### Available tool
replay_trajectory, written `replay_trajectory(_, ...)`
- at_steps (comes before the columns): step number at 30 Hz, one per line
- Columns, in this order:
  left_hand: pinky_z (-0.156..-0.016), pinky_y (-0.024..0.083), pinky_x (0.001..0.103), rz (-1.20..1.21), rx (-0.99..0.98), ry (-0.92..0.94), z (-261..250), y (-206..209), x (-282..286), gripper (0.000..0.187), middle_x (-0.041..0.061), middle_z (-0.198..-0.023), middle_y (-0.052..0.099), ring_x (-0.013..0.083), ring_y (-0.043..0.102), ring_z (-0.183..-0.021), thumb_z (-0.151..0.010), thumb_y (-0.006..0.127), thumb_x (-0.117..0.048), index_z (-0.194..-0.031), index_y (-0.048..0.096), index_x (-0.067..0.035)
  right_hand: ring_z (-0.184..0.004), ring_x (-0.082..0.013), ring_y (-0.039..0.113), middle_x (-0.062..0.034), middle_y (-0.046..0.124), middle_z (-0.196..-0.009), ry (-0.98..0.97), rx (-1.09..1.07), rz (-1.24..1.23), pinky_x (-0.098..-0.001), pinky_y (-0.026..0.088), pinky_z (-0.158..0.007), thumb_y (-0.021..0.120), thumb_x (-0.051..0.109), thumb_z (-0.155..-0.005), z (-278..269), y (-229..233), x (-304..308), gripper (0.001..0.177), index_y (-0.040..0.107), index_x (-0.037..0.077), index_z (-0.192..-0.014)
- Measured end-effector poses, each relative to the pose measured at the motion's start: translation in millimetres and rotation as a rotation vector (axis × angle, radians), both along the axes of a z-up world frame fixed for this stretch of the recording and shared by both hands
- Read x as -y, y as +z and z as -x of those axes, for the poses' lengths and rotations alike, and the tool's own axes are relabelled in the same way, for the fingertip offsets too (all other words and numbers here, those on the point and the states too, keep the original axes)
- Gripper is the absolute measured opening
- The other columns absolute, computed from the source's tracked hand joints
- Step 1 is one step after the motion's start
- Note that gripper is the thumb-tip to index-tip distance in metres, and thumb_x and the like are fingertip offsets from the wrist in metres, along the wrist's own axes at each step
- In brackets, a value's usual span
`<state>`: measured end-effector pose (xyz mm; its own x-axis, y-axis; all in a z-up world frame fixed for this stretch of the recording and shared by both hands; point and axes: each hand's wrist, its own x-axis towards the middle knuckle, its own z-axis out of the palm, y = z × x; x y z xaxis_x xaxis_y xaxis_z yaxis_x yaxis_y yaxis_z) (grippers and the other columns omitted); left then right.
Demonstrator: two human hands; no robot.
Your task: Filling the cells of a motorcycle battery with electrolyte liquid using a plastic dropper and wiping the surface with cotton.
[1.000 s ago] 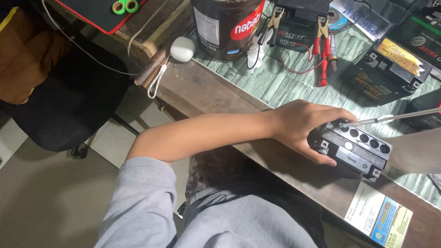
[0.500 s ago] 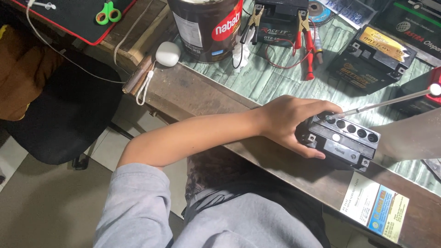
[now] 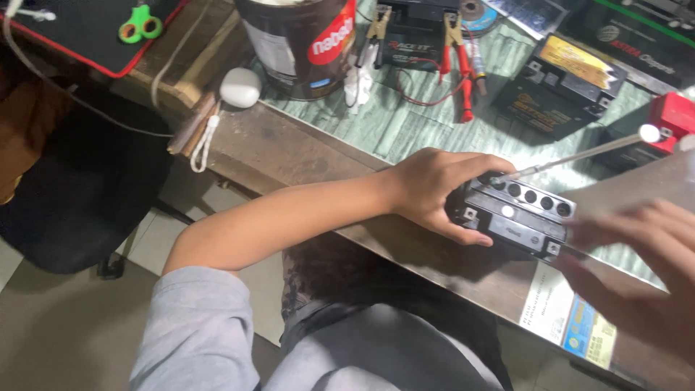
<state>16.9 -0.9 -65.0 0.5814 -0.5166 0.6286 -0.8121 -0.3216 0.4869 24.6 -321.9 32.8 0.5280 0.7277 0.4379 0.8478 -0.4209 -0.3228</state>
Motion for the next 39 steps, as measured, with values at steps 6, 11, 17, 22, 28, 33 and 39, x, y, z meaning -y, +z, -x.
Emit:
replay_trajectory(6, -0.081, 0.065, 0.035, 0.014, 0.019, -0.019, 4.3, 12.7, -1.4, 0.072, 0.007, -0.123, 0.07, 0.0254, 0.076, -0.102, -0.088, 0.074, -0.06, -0.135, 0.048, -0.013, -0.076, -0.0215, 0.067, -0.0137, 0.061, -0.092, -0.102, -0.202, -0.071, -0.0316, 0.065, -0.067, 0.085, 0.01, -0.082, 11.3, 16.1, -46.5, 0.049, 0.055, -0.005, -0.117)
replay_trajectory(11, -0.085, 0.064, 0.038, 0.005, -0.009, -0.032, 3.4, 14.3, -0.6, 0.073, 0.01, -0.124, 0.07, 0.0284, 0.076, -0.104, -0.086, 0.074, -0.06, -0.133, 0.049, -0.01, -0.069, -0.0205, 0.056, -0.019, 0.049, -0.105, -0.141, -0.167, -0.142, -0.032, 0.058, -0.065, 0.087, 0.002, -0.087, 5.8, 46.0, -55.8, 0.058, 0.042, -0.01, -0.122)
replay_trajectory(17, -0.088, 0.062, 0.037, -0.034, -0.146, -0.015, 7.3, 20.7, -1.6, 0.078, 0.007, -0.132, 0.068, 0.0269, 0.075, -0.112, -0.08, 0.082, -0.056, -0.135, 0.049, -0.014, -0.085, -0.0255, 0.065, -0.0209, 0.063, -0.118, -0.079, -0.186, 0.087, -0.0344, 0.059, -0.061, 0.06, 0.032, -0.086, -14.3, 105.7, -81.5, 0.065, 0.058, -0.011, -0.134)
replay_trajectory(22, -0.089, 0.063, 0.039, 0.019, -0.168, -0.094, 5.2, 24.4, -3.7, 0.076, 0.014, -0.132, 0.067, 0.0337, 0.074, -0.111, -0.081, 0.086, -0.049, -0.135, 0.046, -0.014, -0.083, -0.0178, 0.082, 0.0051, 0.078, -0.128, -0.042, -0.528, 0.503, -0.0399, 0.076, -0.043, 0.029, 0.07, -0.074, -51.2, 130.4, -103.5, 0.086, 0.072, 0.026, -0.134)
replay_trajectory(28, -0.085, 0.06, 0.038, -0.023, -0.188, -0.056, 5.9, 24.0, -3.5, 0.08, 0.011, -0.13, 0.068, 0.0303, 0.073, -0.109, -0.077, 0.088, -0.051, -0.134, 0.045, -0.016, -0.057, -0.023, 0.044, -0.0081, 0.049, -0.062, -0.235, -0.474, 0.946, -0.0369, 0.037, -0.062, 0.047, 0.069, -0.101, -43.0, 151.2, -146.6, 0.074, 0.058, 0.004, -0.065)
replay_trajectory(33, -0.094, 0.058, 0.044, -0.068, -0.207, -0.025, 0.3, 8.0, -2.1, 0.088, 0.015, -0.129, 0.07, 0.0356, 0.071, -0.113, -0.072, 0.088, -0.055, -0.135, 0.05, -0.007, -0.071, -0.0232, 0.055, -0.0069, 0.061, -0.077, -0.397, -0.535, 1.123, -0.0359, 0.042, -0.071, 0.037, 0.079, -0.093, -17.5, 167.5, -181.9, 0.076, 0.067, 0.01, -0.08)
replay_trajectory(39, -0.089, 0.059, 0.047, -0.136, -0.282, -0.003, 1.6, 14.7, -2.3, 0.091, 0.018, -0.121, 0.071, 0.0405, 0.07, -0.107, -0.072, 0.084, -0.06, -0.134, 0.051, -0.003, -0.058, -0.023, 0.042, -0.008, 0.043, -0.061, -0.282, -0.512, 1.12, -0.0371, 0.039, -0.058, 0.039, 0.081, -0.098, -26.0, 155.0, -178.6, 0.086, 0.053, 0.004, -0.062)
